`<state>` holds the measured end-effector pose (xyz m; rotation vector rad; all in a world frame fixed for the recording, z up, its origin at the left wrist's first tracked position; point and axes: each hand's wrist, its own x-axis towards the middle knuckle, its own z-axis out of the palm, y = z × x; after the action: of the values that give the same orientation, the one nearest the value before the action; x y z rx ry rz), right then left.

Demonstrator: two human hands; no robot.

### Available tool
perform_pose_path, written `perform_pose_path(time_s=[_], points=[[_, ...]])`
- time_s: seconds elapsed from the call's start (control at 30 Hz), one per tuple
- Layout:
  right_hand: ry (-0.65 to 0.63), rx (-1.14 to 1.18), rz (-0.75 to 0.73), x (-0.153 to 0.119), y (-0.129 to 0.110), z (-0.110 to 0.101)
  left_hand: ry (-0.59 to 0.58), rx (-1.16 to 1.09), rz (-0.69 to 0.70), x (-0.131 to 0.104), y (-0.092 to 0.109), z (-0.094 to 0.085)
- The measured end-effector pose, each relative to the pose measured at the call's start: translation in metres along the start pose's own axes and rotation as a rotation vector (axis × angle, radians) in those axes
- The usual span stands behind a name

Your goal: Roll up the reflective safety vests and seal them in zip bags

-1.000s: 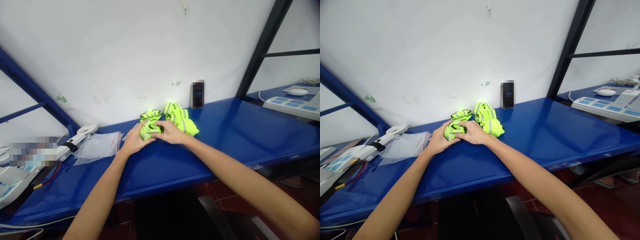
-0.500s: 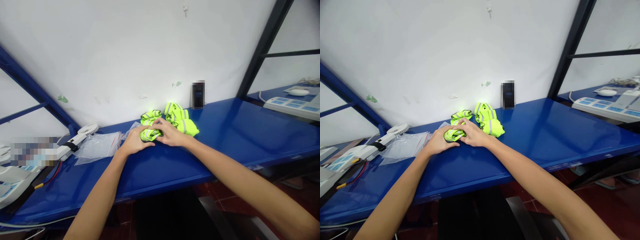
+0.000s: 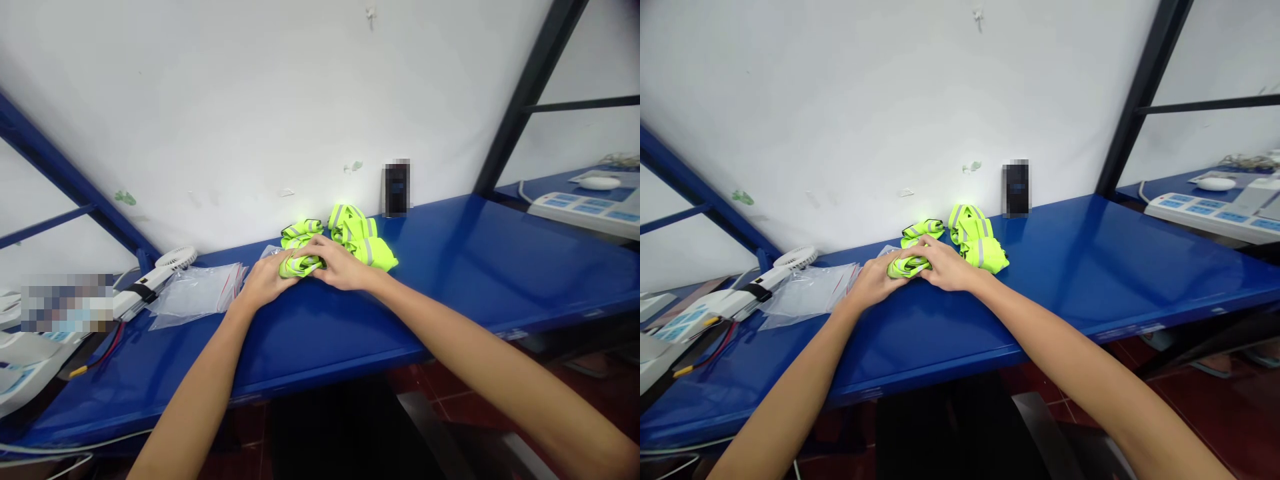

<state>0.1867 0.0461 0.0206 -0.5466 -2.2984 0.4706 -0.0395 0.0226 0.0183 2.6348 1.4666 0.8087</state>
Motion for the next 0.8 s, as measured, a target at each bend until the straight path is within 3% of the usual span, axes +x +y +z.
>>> perform_pose_path(time_s=[0.63,0.8], points=[[0.024,0.034,-0.039,0.000,0.004,0.010,0.115,-0.034,0.075,0.000,0.000,0.013],[0.072,0.044,-0.032,0.002,0.003,0.010,0.069,-0.120,0.039,0.001,-0.004,0.012]])
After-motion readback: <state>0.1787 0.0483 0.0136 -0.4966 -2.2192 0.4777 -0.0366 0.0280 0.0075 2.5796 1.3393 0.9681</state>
